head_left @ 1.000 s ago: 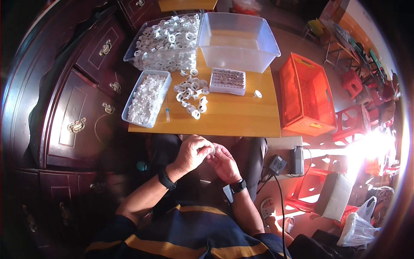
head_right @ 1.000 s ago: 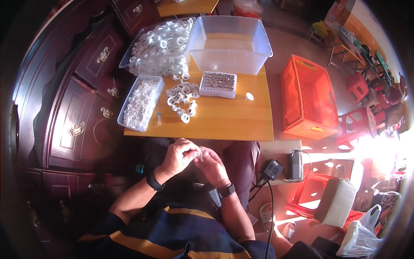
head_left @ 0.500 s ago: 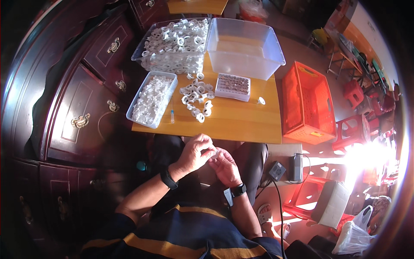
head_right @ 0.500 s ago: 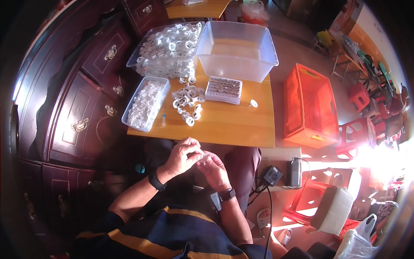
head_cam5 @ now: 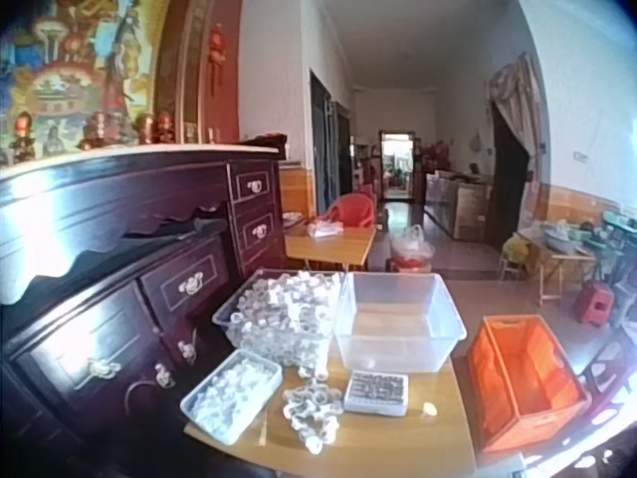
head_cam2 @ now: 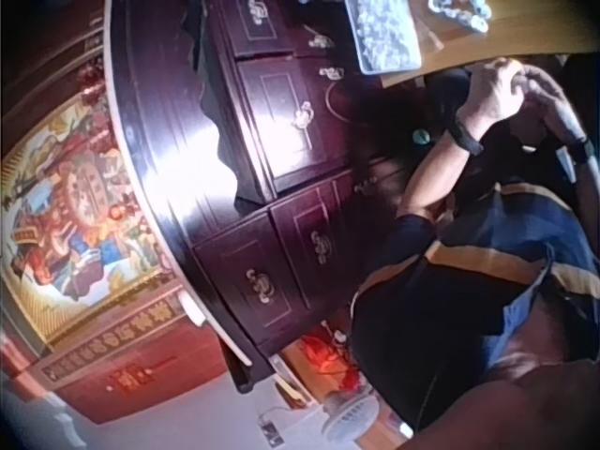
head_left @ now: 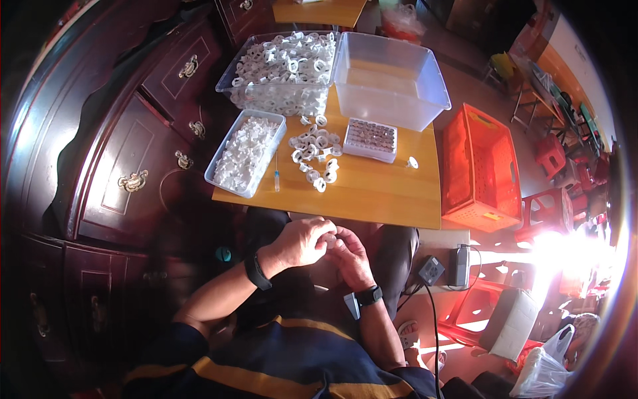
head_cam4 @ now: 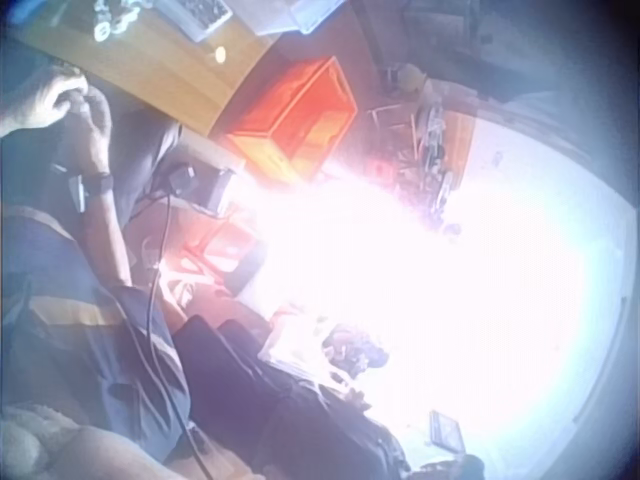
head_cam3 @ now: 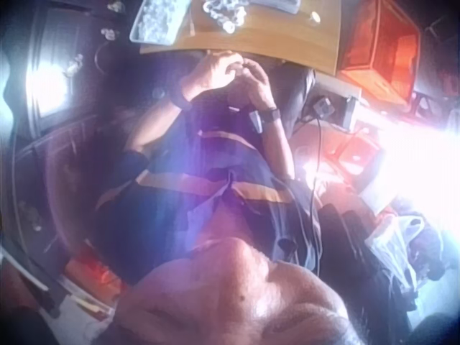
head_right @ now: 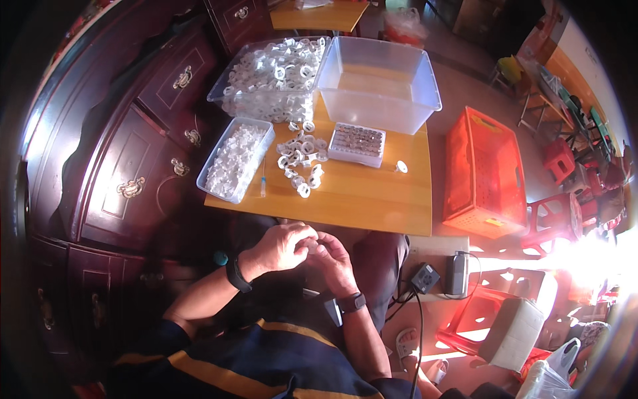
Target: Manually assemble small white circular plastic housings with internal components.
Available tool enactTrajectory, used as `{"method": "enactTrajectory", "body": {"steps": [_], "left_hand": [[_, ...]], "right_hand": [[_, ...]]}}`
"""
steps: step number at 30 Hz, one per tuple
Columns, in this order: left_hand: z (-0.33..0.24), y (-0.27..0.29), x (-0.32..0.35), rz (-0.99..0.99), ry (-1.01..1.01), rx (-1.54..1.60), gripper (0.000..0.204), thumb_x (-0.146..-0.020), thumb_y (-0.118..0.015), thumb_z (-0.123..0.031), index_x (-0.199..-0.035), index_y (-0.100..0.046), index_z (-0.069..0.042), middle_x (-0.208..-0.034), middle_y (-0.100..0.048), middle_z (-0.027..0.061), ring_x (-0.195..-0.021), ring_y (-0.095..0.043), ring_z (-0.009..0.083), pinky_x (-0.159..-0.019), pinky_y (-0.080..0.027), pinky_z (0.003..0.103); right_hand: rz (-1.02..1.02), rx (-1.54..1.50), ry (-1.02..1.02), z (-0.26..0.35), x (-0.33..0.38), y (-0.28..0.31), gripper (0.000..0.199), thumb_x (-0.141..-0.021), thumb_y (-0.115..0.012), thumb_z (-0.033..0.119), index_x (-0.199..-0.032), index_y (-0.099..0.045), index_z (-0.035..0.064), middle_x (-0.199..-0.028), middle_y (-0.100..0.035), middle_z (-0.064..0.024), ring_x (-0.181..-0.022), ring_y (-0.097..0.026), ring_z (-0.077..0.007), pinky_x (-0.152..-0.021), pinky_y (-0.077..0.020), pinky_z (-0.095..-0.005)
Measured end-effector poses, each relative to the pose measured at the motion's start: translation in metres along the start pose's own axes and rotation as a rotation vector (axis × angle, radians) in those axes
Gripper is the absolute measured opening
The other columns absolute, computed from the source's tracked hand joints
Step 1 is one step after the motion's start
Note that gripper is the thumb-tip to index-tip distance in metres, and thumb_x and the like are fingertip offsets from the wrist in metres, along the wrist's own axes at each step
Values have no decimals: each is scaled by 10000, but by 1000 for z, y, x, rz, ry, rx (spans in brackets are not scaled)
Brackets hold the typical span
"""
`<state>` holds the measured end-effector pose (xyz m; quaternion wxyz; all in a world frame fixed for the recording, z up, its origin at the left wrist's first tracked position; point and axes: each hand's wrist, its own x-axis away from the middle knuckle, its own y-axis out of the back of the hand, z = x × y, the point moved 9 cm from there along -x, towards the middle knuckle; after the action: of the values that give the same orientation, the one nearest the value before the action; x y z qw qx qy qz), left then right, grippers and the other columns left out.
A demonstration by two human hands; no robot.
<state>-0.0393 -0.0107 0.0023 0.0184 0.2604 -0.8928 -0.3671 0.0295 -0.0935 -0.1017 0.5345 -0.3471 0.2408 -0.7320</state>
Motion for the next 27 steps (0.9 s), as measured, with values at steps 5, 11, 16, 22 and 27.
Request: {"method": "enactTrajectory", "body": {"steps": [5, 11, 16, 22, 27], "left_hand": [[-10, -6, 5, -6, -98, -275, 227, -769, -649, -50, -993, -630, -80, -893, -665, 91, -779, -668, 299, -654, -562, 402], [-18, -3, 10, -95, -225, -268, 246, -777, -656, -49, -1017, -609, -72, -872, -644, 88, -787, -672, 283, -647, -572, 387], [-13, 5, 14, -153, -162, -173, 337, -770, -682, -38, -1098, -604, -41, -986, -674, 113, -891, -682, 307, -736, -581, 386], [-4, 18, 22, -212, -19, -43, 490, -748, -739, -39, -1209, -575, -34, -1041, -654, 128, -925, -671, 267, -767, -548, 329], [-11, 17, 24, -222, -88, -116, 370, -753, -761, -62, -1091, -612, -39, -1015, -663, 127, -909, -676, 294, -786, -553, 358]], "right_hand": [[-16, 21, 57, -5, -2, 6, 275, -976, -631, 123, -1222, -554, 28, -1135, -664, -88, -1019, -657, -163, -897, -552, -325], [-35, 61, 153, 3, 2, 4, 317, -954, -664, 118, -1226, -533, 20, -1102, -675, -97, -1003, -662, -163, -901, -553, -323], [-20, 57, 210, 9, 2, -1, 346, -946, -671, 97, -1241, -508, 17, -1102, -684, -109, -1004, -667, -168, -889, -555, -317], [-52, 66, 193, 7, 2, 4, 400, -947, -665, 82, -1284, -459, 21, -1102, -691, -124, -995, -676, -184, -849, -550, -302], [-60, 67, 196, 8, 1, 4, 414, -938, -688, 127, -1274, -463, 37, -1108, -692, -115, -1000, -677, -177, -859, -547, -303]]}}
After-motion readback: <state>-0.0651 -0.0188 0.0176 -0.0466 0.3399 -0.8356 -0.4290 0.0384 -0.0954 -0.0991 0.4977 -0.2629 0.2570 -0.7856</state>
